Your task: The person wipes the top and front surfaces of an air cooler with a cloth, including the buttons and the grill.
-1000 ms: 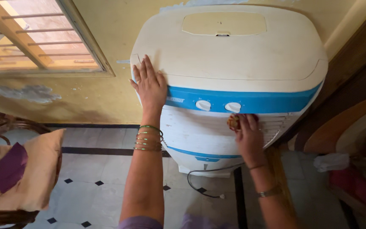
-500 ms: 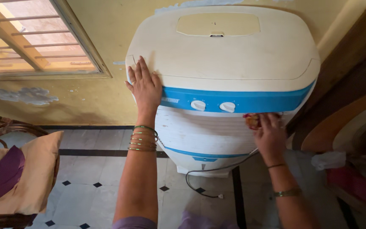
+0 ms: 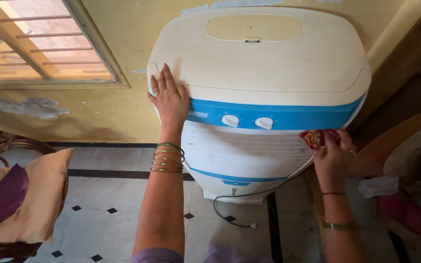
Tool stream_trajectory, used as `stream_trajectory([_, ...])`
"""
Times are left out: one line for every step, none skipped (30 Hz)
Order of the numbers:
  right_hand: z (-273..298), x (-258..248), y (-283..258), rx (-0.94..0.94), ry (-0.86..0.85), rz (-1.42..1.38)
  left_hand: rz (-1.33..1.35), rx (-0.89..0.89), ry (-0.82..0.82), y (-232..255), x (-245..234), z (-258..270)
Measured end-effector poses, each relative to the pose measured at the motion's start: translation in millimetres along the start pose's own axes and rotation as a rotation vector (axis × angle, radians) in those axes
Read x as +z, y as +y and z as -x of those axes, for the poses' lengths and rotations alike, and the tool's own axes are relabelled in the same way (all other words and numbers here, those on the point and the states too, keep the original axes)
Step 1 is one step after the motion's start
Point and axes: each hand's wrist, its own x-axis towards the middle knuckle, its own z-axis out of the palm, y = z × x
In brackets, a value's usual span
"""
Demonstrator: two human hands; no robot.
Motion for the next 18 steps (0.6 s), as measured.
stream_trajectory([2.1, 0.4, -2.1, 0.011, -0.007, -0.006, 0.005, 0.001, 0.001, 0.0, 0.5, 0.0])
stream_trajectory([5.5, 1.3, -5.5, 0.022, -0.015, -0.013, 0.011, 0.001, 0.002, 0.0, 0.9, 0.1])
stream_trajectory([7.9, 2.0, -6.8, 0.034, -0.023, -0.019, 0.007, 0.003, 0.004, 0.2, 1.6, 0.4])
stream_trajectory([8.3, 2.1, -5.3, 0.034, -0.024, -0.027, 0.003, 0.004, 0.006, 0.4, 2.3, 0.7])
stream_trajectory([7.6, 2.9, -3.4, 0.033, -0.024, -0.037, -0.001, 0.005, 0.009, 0.0, 2.5, 0.4])
stream_trajectory([7.2, 3.9, -1.6, 0.032, -0.024, -0.046, -0.003, 0.004, 0.007, -0.3, 2.4, 0.2])
stream_trajectory([8.4, 4.6, -0.4, 0.031, -0.011, -0.065, -0.004, 0.006, 0.004, -0.3, 2.3, 0.3])
stream_trajectory([9.7, 5.4, 0.7, 0.029, 0.002, -0.084, -0.006, 0.007, 0.000, -0.2, 2.1, 0.4])
stream_trajectory([10.5, 6.2, 1.8, 0.028, 0.016, -0.103, -0.004, 0.006, -0.001, 0.0, 2.0, 0.1])
stream_trajectory([11.1, 7.0, 2.3, 0.072, -0.006, -0.132, -0.002, 0.006, -0.001, 0.1, 1.9, 0.0])
stream_trajectory([11.8, 7.3, 2.3, 0.116, -0.030, -0.161, 0.000, 0.005, -0.003, 0.1, 1.9, 0.7])
stream_trajectory([12.0, 6.8, 1.9, 0.159, -0.053, -0.190, -0.005, 0.005, 0.000, 0.0, 1.9, 1.4])
stream_trajectory([11.6, 5.4, 1.4, 0.120, -0.039, -0.169, -0.009, 0.006, 0.003, -0.1, 1.7, 1.0])
stream_trajectory([11.2, 3.2, 0.4, 0.080, -0.026, -0.149, -0.014, 0.007, 0.006, -0.1, 1.6, 0.7])
stream_trajectory([10.6, 1.5, -1.4, 0.041, -0.012, -0.127, -0.013, 0.000, -0.001, 0.3, 1.5, 0.4])
stream_trajectory([9.5, 0.5, -3.5, 0.041, -0.017, -0.108, -0.012, -0.007, -0.008, 0.5, 1.3, 0.1])
stream_trajectory([8.2, -0.1, -5.6, 0.040, -0.022, -0.089, -0.011, -0.016, -0.015, 0.5, 1.0, 0.1])
stream_trajectory([7.1, -0.3, -7.6, 0.038, -0.026, -0.070, -0.008, -0.007, -0.009, 0.9, 1.3, 0.4])
